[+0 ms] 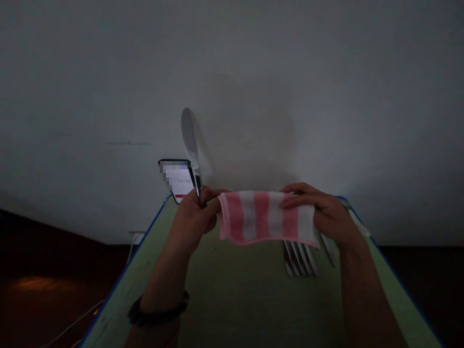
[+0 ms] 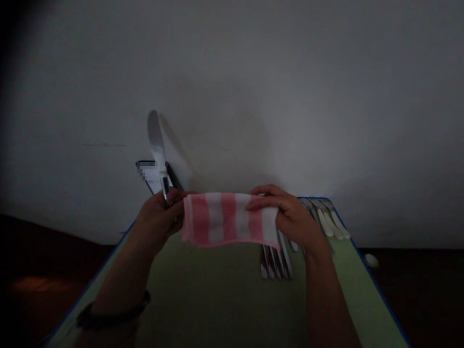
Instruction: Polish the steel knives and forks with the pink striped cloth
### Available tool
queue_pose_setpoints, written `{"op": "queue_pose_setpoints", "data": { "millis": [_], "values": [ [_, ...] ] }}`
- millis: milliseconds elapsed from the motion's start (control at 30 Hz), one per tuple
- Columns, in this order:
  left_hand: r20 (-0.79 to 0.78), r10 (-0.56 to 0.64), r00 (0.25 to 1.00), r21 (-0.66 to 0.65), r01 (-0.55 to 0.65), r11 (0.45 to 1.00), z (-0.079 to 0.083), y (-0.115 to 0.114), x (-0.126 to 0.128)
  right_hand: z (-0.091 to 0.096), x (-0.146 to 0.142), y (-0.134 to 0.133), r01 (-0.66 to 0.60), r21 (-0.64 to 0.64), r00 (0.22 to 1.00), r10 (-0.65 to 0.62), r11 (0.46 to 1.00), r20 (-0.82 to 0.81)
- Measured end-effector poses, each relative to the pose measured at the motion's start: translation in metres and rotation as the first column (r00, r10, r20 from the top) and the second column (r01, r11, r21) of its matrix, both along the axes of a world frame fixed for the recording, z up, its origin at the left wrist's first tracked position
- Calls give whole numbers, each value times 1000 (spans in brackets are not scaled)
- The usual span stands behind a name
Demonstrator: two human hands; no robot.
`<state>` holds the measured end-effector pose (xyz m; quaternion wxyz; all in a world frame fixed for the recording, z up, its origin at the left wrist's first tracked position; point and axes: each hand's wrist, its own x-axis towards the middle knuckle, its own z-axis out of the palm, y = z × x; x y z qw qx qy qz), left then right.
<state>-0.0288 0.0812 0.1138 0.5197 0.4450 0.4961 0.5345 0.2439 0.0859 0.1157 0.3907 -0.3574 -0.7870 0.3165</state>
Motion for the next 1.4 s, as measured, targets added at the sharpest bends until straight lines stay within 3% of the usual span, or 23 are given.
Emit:
{"op": "queue_pose_setpoints", "data": {
  "millis": [367,700,933,1133,1267,1400],
  "values": [
    [-88,72,994,-92,-80,993,2,-1,8,-8,-5,4,149,-173,988,-155,974,-22],
    [-137,-59,989,-104,45,994,2,-1,2,-7,-8,1,99,-418,962,-195,903,-192],
    [-125,-108,986,-70,100,993,2,-2,0,-3,-6,-3,81,-413,963,-179,907,-204],
    [-95,-272,958,-29,270,962,2,-5,-3,1,-8,-6,41,-451,943,-184,891,-279],
    [-247,-248,937,-43,245,969,8,-6,1,5,-13,-9,20,-475,936,-184,880,-300],
    [-414,-161,896,-17,169,985,11,-5,2,4,-12,-6,31,-425,945,-165,905,-282]
  ]
}}
